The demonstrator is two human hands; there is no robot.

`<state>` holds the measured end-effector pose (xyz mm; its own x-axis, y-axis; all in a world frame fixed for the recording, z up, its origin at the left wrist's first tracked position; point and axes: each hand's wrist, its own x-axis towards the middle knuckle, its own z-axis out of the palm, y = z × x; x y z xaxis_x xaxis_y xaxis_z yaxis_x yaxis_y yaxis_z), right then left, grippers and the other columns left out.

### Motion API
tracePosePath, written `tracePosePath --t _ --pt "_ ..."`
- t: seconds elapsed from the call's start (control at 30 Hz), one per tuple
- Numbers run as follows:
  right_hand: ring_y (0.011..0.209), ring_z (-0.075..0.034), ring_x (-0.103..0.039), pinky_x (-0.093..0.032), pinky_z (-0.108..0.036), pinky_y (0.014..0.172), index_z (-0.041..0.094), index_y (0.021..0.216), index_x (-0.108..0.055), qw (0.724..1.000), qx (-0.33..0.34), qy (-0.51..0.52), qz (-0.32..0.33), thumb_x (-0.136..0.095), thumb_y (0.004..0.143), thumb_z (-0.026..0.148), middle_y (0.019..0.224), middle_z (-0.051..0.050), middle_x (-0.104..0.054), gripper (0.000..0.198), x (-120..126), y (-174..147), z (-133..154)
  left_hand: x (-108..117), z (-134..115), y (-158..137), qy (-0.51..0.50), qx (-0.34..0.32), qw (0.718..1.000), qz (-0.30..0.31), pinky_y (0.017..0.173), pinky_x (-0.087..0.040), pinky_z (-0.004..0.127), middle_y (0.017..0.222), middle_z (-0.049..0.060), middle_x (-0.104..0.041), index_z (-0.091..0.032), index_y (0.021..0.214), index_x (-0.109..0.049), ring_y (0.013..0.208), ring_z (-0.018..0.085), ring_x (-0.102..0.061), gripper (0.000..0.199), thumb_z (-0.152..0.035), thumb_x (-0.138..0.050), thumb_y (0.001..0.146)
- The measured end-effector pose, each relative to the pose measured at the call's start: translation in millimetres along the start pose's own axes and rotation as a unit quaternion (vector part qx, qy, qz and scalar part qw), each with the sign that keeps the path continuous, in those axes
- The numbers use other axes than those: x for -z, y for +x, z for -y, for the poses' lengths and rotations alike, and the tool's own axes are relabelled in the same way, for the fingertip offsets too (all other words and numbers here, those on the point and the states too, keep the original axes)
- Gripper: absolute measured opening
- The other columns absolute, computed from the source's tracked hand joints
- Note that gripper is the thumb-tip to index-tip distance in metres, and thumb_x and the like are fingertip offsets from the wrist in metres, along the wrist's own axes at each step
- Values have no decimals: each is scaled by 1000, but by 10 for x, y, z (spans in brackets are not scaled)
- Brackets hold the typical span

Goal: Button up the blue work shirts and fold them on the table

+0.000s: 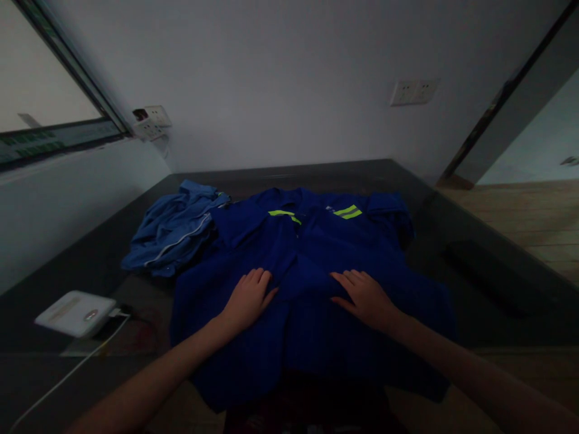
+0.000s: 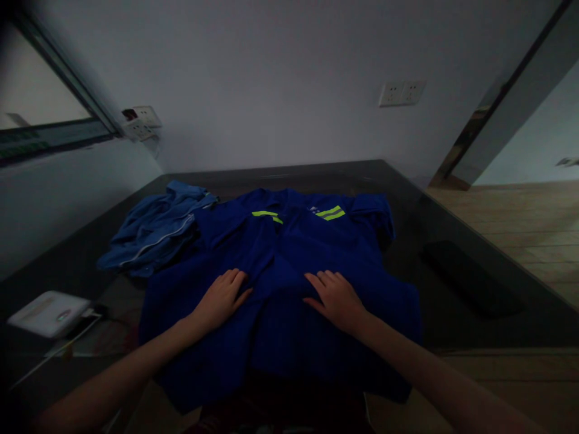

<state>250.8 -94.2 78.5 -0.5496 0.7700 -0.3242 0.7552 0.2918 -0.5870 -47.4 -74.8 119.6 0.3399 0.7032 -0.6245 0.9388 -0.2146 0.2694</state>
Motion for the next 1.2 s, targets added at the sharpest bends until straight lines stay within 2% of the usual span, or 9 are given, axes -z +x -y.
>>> tracePosePath --t 0.2,0.43,0.53,0.67,0.77,0.83,0.9,1.03,1.2 --pt "96 -25 -59 -42 -42 86 20 126 -51 997 59 41 39 -43 92 45 108 -12 -64 43 0 168 -245 -95 362 234 -48 -51 997 -12 76 -46 33 86 6 -58 -20 87 -51 82 20 -56 23 -37 -37 93" --pt "98 -24 -57 -39 -39 86 18 128 -51 987 136 58 59 -44 91 45 112 -12 -63 46 19 499 -553 -75 626 680 -81 -132 988 -8 79 -47 33 92 7 -60 -18 95 -53 87 21 -58 22 -39 -44 90" --pt "99 -23 -56 -39 -38 87 20 129 -51 981 165 71 68 -44 91 47 112 -12 -63 48 33 570 -646 -54 690 716 -84 -161 983 2 84 -47 35 101 9 -61 -18 105 -53 94 22 -58 27 -38 -47 88" --pt "99 -24 -55 -41 -40 86 20 128 -53 977 187 65 79 -47 88 51 109 -13 -62 51 103 546 -666 42 664 613 -74 -187 980 5 93 -44 36 112 11 -59 -18 117 -50 104 23 -56 36 -38 -51 87" --pt "106 -25 -53 -42 -42 90 22 122 -58 984 149 92 27 -43 91 47 115 -12 -60 42 191 547 -561 130 502 547 -78 -191 978 -41 100 -39 36 121 11 -56 -19 122 -50 114 22 -51 37 -38 -47 89" --pt "114 -25 -51 -41 -43 95 24 120 -60 988 97 119 -33 -39 94 41 122 -11 -58 38 226 606 -466 144 372 570 -84 -150 982 -82 104 -36 37 126 10 -55 -21 124 -50 119 21 -49 37 -37 -41 92" --pt "117 -25 -51 -41 -45 98 25 117 -63 989 47 124 -60 -39 94 40 127 -9 -57 36 204 713 -407 100 279 658 -86 -97 988 -85 105 -35 39 128 9 -56 -21 125 -52 122 22 -48 39 -37 -37 94" --pt "118 -30 -53 -42 -49 98 23 118 -63 997 -34 74 15 -42 92 45 134 -13 -52 41 -20 980 -527 -98 304 950 -64 -31 997 -18 106 -34 43 135 12 -52 -20 127 -54 128 25 -45 44 -42 -35 94" --pt "134 -32 -34 -30 -56 104 22 136 -46 994 -62 44 74 -40 91 52 146 -17 -35 54 -277 1274 -913 -247 588 1296 -61 -84 994 24 110 -24 48 150 13 -28 -25 141 -35 139 27 -25 54 -43 -42 92"
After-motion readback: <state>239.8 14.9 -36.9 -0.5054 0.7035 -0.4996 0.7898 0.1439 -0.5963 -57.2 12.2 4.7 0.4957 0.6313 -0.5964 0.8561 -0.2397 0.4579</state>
